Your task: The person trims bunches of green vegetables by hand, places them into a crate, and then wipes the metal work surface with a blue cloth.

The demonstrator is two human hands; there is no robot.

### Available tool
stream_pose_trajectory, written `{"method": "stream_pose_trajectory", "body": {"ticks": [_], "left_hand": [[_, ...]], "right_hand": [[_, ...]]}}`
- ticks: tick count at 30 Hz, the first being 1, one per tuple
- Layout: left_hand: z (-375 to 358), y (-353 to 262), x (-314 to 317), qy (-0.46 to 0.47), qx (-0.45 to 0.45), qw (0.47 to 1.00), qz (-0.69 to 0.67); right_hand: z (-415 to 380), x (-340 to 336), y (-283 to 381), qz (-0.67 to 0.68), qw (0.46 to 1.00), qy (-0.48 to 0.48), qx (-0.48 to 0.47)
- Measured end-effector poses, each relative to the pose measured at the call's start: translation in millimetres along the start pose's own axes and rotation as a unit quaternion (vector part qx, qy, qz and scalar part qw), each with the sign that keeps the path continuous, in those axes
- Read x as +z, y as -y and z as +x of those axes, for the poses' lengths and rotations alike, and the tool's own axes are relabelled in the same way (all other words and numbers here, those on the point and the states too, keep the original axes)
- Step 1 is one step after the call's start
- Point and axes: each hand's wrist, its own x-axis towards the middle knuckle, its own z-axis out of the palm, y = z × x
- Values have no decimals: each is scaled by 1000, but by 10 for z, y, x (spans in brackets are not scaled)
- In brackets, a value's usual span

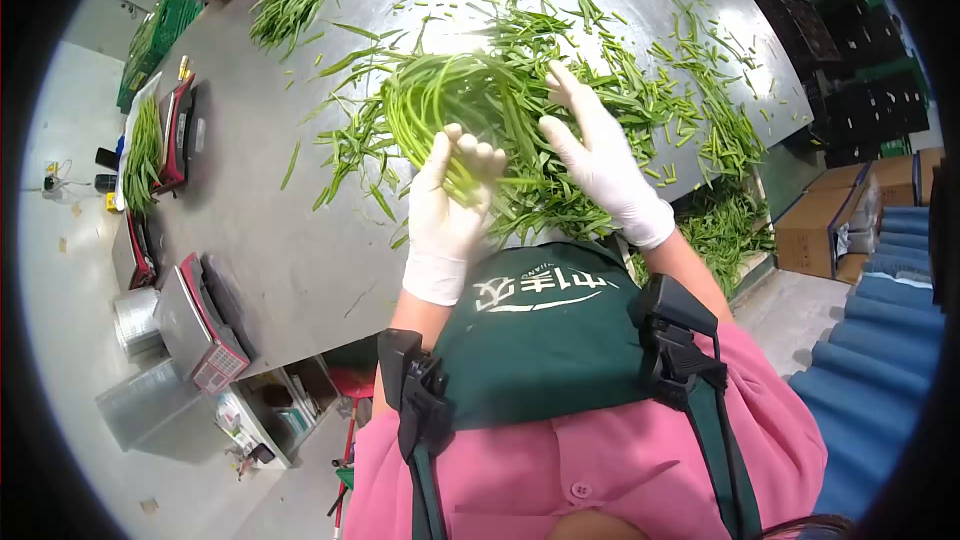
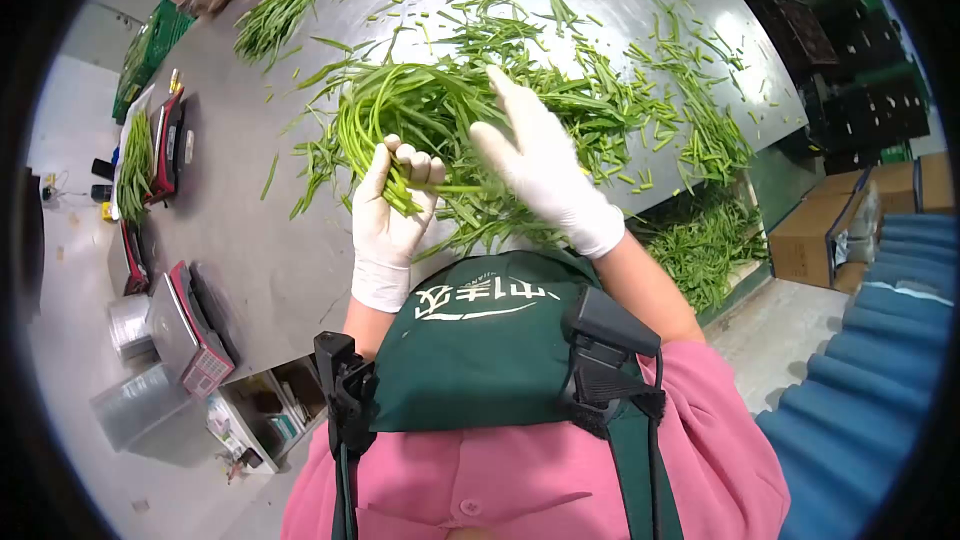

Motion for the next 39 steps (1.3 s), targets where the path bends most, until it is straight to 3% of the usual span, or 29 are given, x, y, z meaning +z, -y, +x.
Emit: {"method": "stream_pose_trajectory", "body": {"ticks": [3,7,10,13,15,16,17,19,21,25,27,29,31,35,39], "left_hand": [[39,-16,-48,2,-6,998,-67],[68,-162,-90,4,5,996,-86],[69,-193,-107,-5,40,999,-14],[66,-50,-108,20,48,997,48],[34,74,-50,-7,63,990,128],[5,118,-22,2,81,980,181],[-109,168,110,36,154,898,411],[-109,233,104,9,88,932,351],[-104,234,87,5,107,915,389],[-112,134,147,-51,109,875,469],[-66,123,46,-45,121,868,480],[-118,111,18,-50,73,842,533],[-115,151,27,-34,44,809,585],[-76,245,-143,6,246,585,773],[-185,199,81,-11,166,645,746]], "right_hand": [[-230,346,126,161,986,-42,27],[-358,283,-28,-58,988,135,-56],[-374,237,142,-72,976,204,-11],[-406,434,164,-55,989,129,-50],[-353,458,153,-40,989,141,-16],[-316,442,152,-27,989,148,5],[-283,430,148,-14,987,156,25],[-237,419,143,70,979,183,61],[-223,413,207,135,966,195,103],[-205,198,111,52,970,235,38],[-90,39,78,35,975,177,127],[-30,-60,171,86,973,115,182],[-20,4,193,114,985,55,119],[92,78,350,96,987,31,126],[70,183,297,229,962,38,145]]}}
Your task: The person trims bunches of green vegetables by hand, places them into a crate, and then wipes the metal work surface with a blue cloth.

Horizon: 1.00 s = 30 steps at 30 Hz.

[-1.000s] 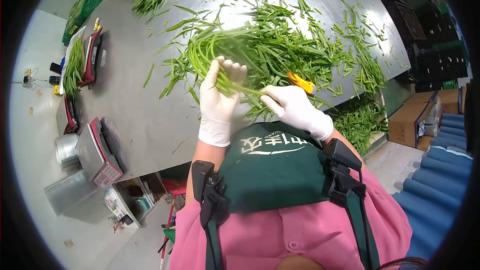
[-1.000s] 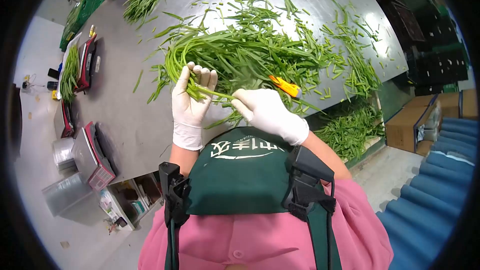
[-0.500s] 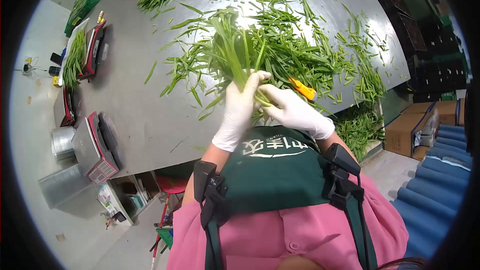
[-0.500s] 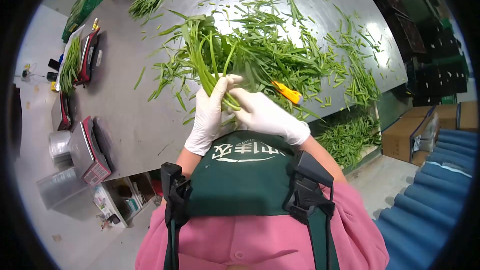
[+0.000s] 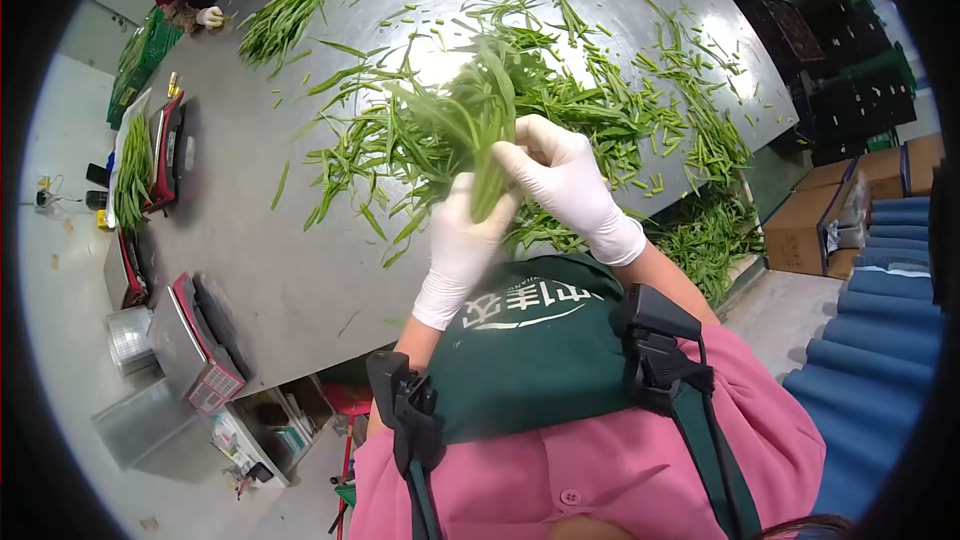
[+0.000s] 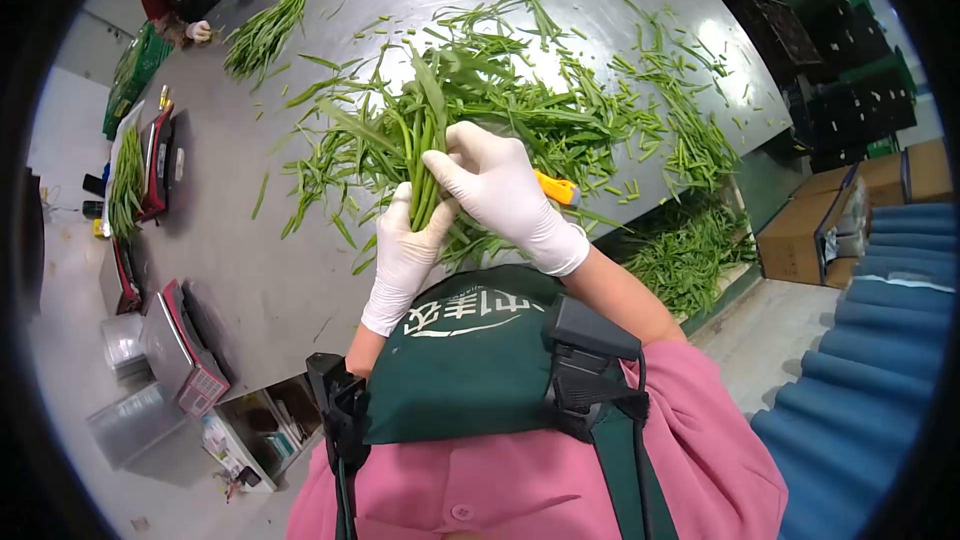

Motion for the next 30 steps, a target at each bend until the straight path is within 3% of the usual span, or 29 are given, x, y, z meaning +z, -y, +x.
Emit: {"method": "stream_pose_trajectory", "body": {"ticks": [5,8,11,13,15,19,22,23,24,27,28,30], "left_hand": [[-27,-15,-34,77,-42,973,-212],[-43,-120,-21,89,-106,927,-349],[-57,-127,-22,70,-117,922,-362],[-31,-68,-7,42,-118,951,-283],[-38,-91,-28,80,-109,941,-310],[-42,-167,-7,115,-145,913,-363],[-59,-195,-16,122,-164,883,-423],[-77,-175,-39,118,-173,880,-427],[-100,-162,-49,114,-182,877,-429],[-62,-165,-32,91,-166,886,-424],[-58,-161,-22,91,-164,889,-418],[-51,-156,-28,98,-165,900,-392]], "right_hand": [[-28,-179,93,72,993,72,65],[-72,-224,145,52,997,34,36],[-79,-232,23,-232,958,-82,-145],[-63,-213,14,-288,921,-124,-232],[-34,-203,-14,-365,864,-170,-304],[-15,-254,-25,-431,819,-177,-334],[263,-503,-500,-338,838,-304,-303],[371,-744,-573,-235,904,-307,-183],[404,-921,-584,-124,944,-301,-57],[297,-973,-433,-85,984,-135,80],[215,-868,-299,-119,987,-96,58],[71,-586,-79,10,996,-86,-4]]}}
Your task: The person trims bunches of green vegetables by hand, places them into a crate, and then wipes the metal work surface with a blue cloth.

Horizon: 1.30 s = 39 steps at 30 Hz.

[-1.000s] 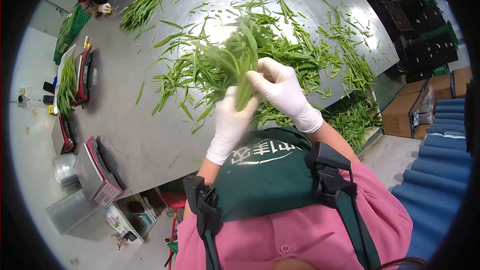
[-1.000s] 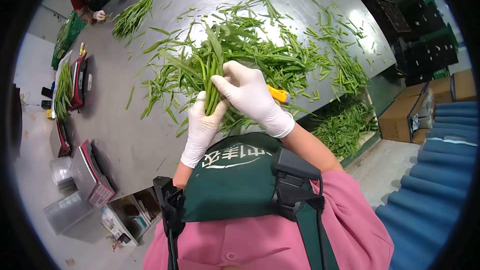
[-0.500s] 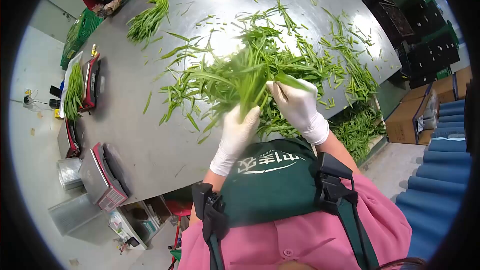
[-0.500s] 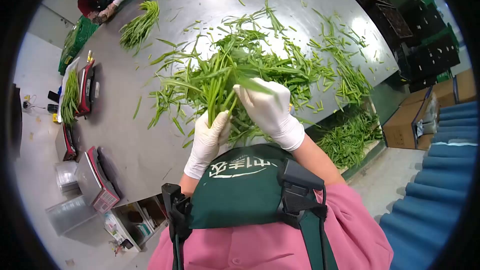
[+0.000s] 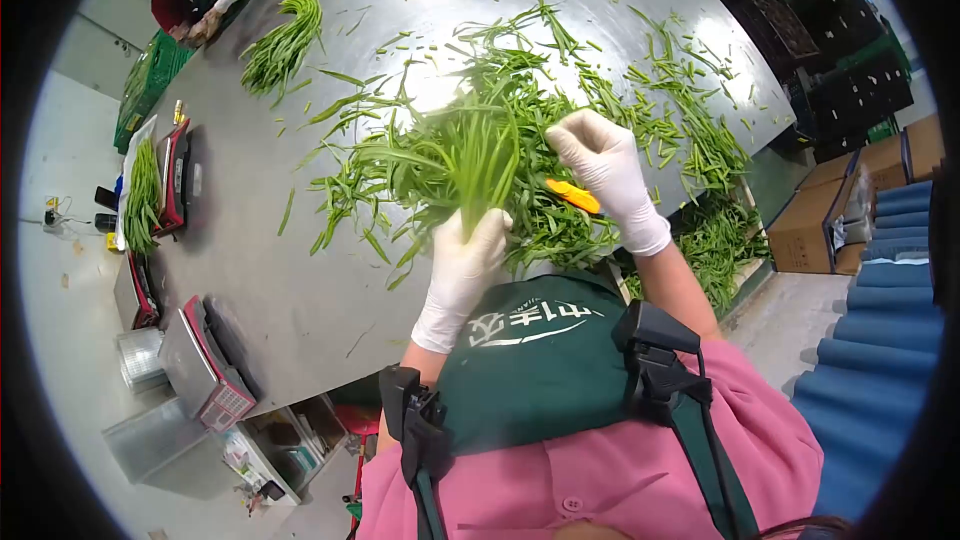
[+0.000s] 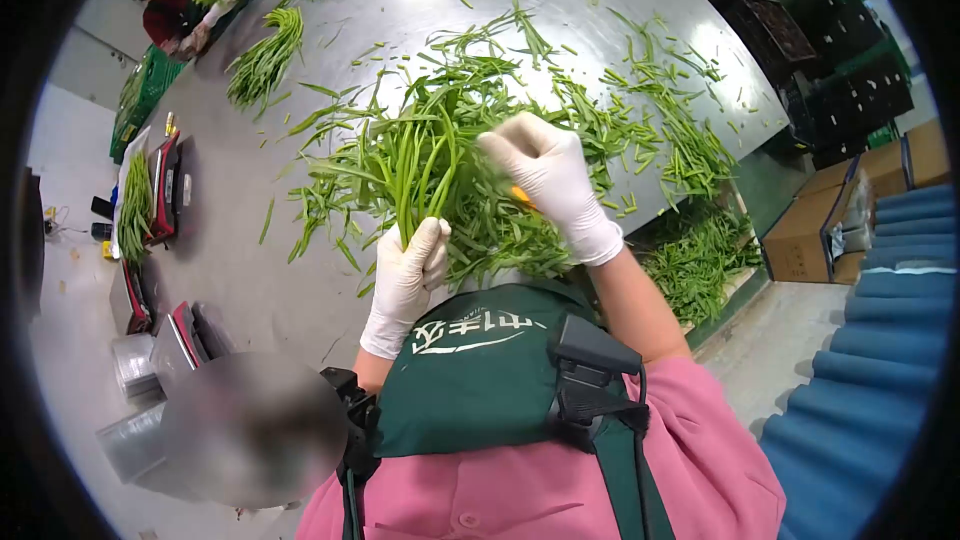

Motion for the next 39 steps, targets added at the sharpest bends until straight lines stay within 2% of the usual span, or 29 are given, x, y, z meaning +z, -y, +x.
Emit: {"method": "stream_pose_trajectory", "body": {"ticks": [2,3,4,6,8,10,12,14,15,16,17,18,19,20,21,22,24,25,27,28,29,32,33,34,36,37,39], "left_hand": [[-13,6,35,-15,12,999,48],[-28,6,44,-13,10,999,40],[-45,-1,47,-11,7,999,34],[-65,-21,49,-8,5,1000,19],[-50,-31,41,-52,3,999,9],[-41,-30,77,-118,24,993,-13],[9,42,-53,-111,63,990,60],[5,53,-84,-116,71,982,129],[24,94,-81,-94,68,991,71],[31,107,-56,-94,80,986,109],[70,143,-76,-86,70,986,122],[107,186,-90,-77,59,986,135],[121,185,-52,-93,112,959,244],[123,165,-2,-107,163,916,351],[128,151,33,-116,213,858,453],[135,154,42,-93,248,844,467],[100,166,41,-52,315,812,490],[42,109,70,-72,160,834,523],[35,161,-43,8,116,920,374],[15,137,-98,66,56,960,268],[-12,70,-123,110,-16,981,162],[-45,-46,-11,104,35,989,102],[-33,5,19,108,30,994,7],[-38,-3,14,102,7,995,2],[-38,-24,25,95,-38,995,-8],[-38,3,46,65,1,998,6],[-18,-14,34,44,18,999,16]], "right_hand": [[-52,188,114,-40,991,-57,-113],[-50,183,192,-66,993,-6,-100],[-13,236,158,-117,982,-3,-151],[57,245,18,-139,974,1,-181],[92,246,-21,-136,962,-84,-222],[155,85,-48,-172,949,-150,-218],[284,-232,-127,-195,932,-216,-215],[432,-693,-389,-368,887,-235,-147],[416,-793,-438,-501,828,-231,-101],[375,-846,-447,-624,746,-226,-54],[301,-795,-426,-504,848,-161,-37],[188,-683,-397,-370,925,-91,-14],[69,-503,-199,-272,961,56,10],[-60,-263,-7,-163,966,198,37],[-205,-12,-3,-98,970,223,16],[-290,205,-5,-32,969,246,-5],[-310,455,70,46,980,170,92],[-230,468,-6,80,972,189,115],[-211,508,7,128,959,234,95],[-186,527,22,149,951,259,83],[-145,463,115,60,945,310,88],[-169,423,359,87,929,330,143],[-156,405,357,88,922,339,168],[-141,386,354,89,914,347,193],[-130,379,221,104,929,319,154],[-129,339,153,104,929,311,172],[-151,274,82,-58,971,229,21]]}}
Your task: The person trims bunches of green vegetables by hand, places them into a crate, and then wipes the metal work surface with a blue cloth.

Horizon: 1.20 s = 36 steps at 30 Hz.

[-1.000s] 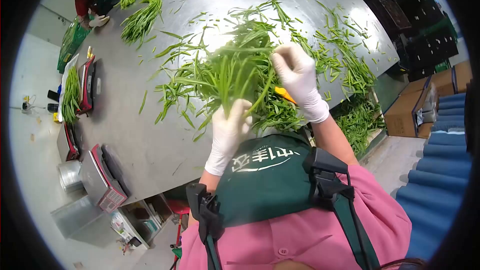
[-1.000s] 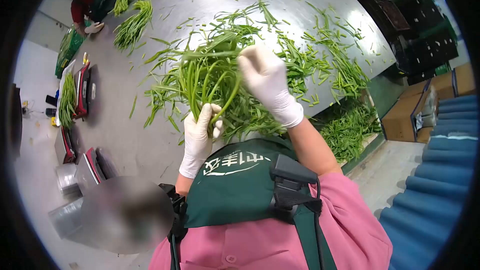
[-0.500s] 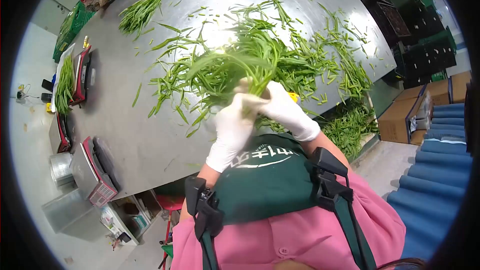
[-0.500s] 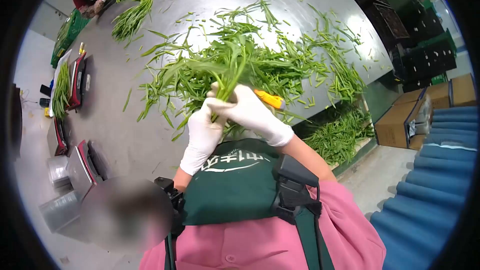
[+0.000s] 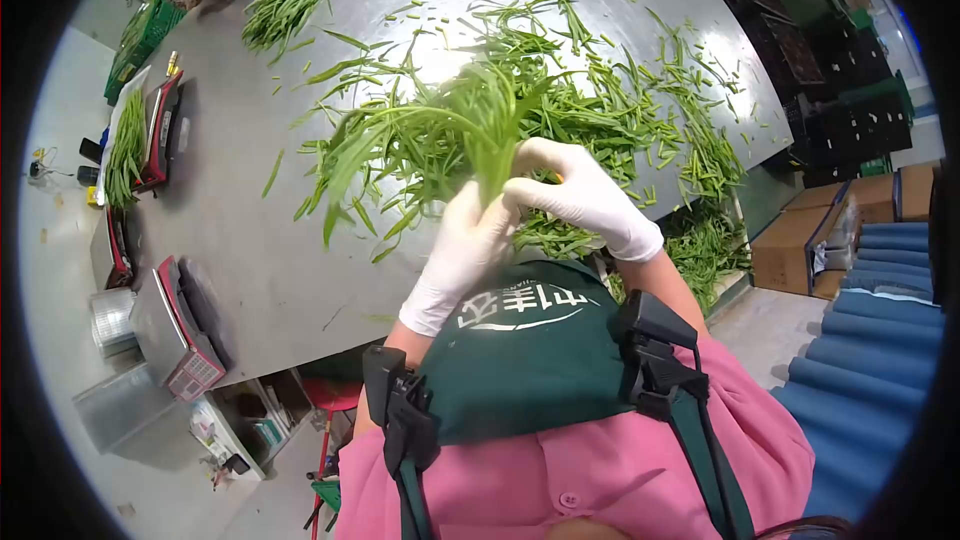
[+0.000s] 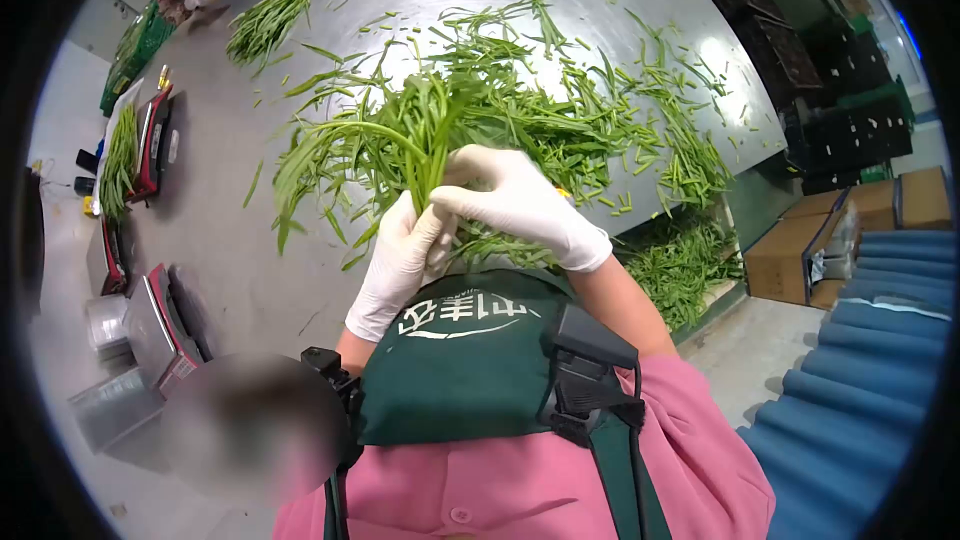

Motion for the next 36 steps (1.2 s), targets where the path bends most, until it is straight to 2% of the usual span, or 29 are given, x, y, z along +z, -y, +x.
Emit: {"method": "stream_pose_trajectory", "body": {"ticks": [1,2,5,6,7,9,12,17,19,22,23,24,25,26,27,29,31,32,33,34,36], "left_hand": [[11,-14,-18,-13,9,1000,5],[21,13,-57,-22,15,999,44],[39,25,-51,-33,25,995,86],[51,66,-56,-35,40,992,116],[65,107,-61,-37,55,987,145],[72,130,-71,-34,72,984,160],[49,56,-84,-27,53,989,136],[-4,-82,-66,-14,16,997,81],[-2,-126,-29,-29,11,993,114],[0,-114,-40,-31,3,992,120],[4,-85,-64,-29,2,992,122],[1,-69,-81,-28,2,992,123],[-5,-70,-85,-31,4,992,119],[-8,-72,-85,-34,7,993,115],[-6,-76,-84,-36,9,993,110],[8,-74,-69,-35,7,995,96],[34,-65,-41,-29,1,997,72],[38,-57,-27,-28,-4,998,53],[29,-44,-19,-27,-12,999,36],[33,-29,-31,-17,-20,1000,10],[13,-40,5,-34,-5,999,39]], "right_hand": [[-14,-18,-14,-95,993,-48,-55],[-35,-29,16,-118,982,-108,-100],[-117,-28,216,-32,987,-154,-46],[-94,11,248,-89,975,-172,-110],[-80,19,289,-95,978,-144,-114],[-19,54,245,-274,937,-140,-163],[42,21,180,-355,890,-170,-229],[83,-20,145,-390,838,-196,-327],[49,-56,213,-410,817,-238,-329],[-19,-234,257,-412,802,-307,-306],[-30,-351,233,-412,793,-344,-289],[-43,-496,212,-440,759,-390,-279],[-37,-649,157,-395,764,-441,-256],[-65,-775,129,-374,771,-476,-198],[-89,-932,68,-417,757,-475,-165],[-152,-1034,63,-546,738,-393,43],[-185,-852,76,-460,815,-351,0],[-197,-648,210,-336,892,-304,4],[-188,-447,243,-201,938,-267,-92],[-184,-304,321,-172,956,-216,-100],[-85,-96,306,-199,944,-184,-188]]}}
